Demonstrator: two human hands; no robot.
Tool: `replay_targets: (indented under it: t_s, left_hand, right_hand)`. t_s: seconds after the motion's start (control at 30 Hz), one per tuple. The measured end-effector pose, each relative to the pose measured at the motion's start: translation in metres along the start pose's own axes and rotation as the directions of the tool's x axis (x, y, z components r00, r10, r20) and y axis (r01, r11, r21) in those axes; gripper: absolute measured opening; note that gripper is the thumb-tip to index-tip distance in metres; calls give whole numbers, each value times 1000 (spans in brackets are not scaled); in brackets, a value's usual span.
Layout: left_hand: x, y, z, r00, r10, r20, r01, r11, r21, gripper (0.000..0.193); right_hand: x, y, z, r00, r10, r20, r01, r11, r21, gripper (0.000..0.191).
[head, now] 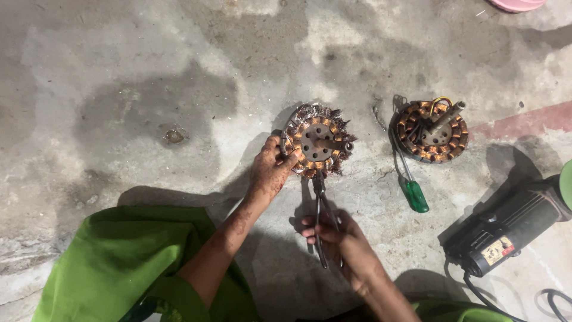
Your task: The person sits on the floor and uses pliers to pull and remove copper windings from a motor stator. They then use an angle grinder to cut or smooth the stator surface. The person repeats this process on multiple stators.
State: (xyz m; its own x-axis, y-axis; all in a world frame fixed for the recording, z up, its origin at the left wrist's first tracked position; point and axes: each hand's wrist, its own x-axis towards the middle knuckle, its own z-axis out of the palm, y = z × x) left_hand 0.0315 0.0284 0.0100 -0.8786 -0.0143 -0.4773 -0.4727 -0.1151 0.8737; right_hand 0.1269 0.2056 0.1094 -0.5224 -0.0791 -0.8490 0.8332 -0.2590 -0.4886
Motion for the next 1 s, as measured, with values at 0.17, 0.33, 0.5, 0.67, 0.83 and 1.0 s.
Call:
replay_targets:
  t_s: [0.17, 0.33, 0.5, 0.67, 0.83, 1.0]
  left_hand:
    - [4, -3, 0, 998, -64, 1, 64, 998, 19, 53]
    - [9, -12, -1, 993, -54, 106, 92, 918, -387, 64]
    - [9, -17, -6, 988, -150, 44, 157, 942, -297, 76]
    - [9, -14, -7, 992, -96, 87, 121, 921, -371, 72]
    - [10, -10, -8, 989, -88, 116, 130, 895, -427, 54]
    - [10, -8, -6, 988, -117, 97, 148, 887, -437, 49]
  right_hand:
    - [-3, 8, -6, 988, -140, 58, 133, 984, 123, 11]
    - [-1, -10, 0, 997, -82, 3, 82, 995, 54, 15]
    - [1, -22, 5, 997, -69, -27, 70, 997, 32, 14]
    - [9, -14, 2, 998, 38, 57, -42, 997, 60, 42]
    - [14, -1, -4, 952, 83, 294, -189, 916, 354, 37]
    - [19, 12, -7, 872, 61, 485, -337, 794, 505, 25]
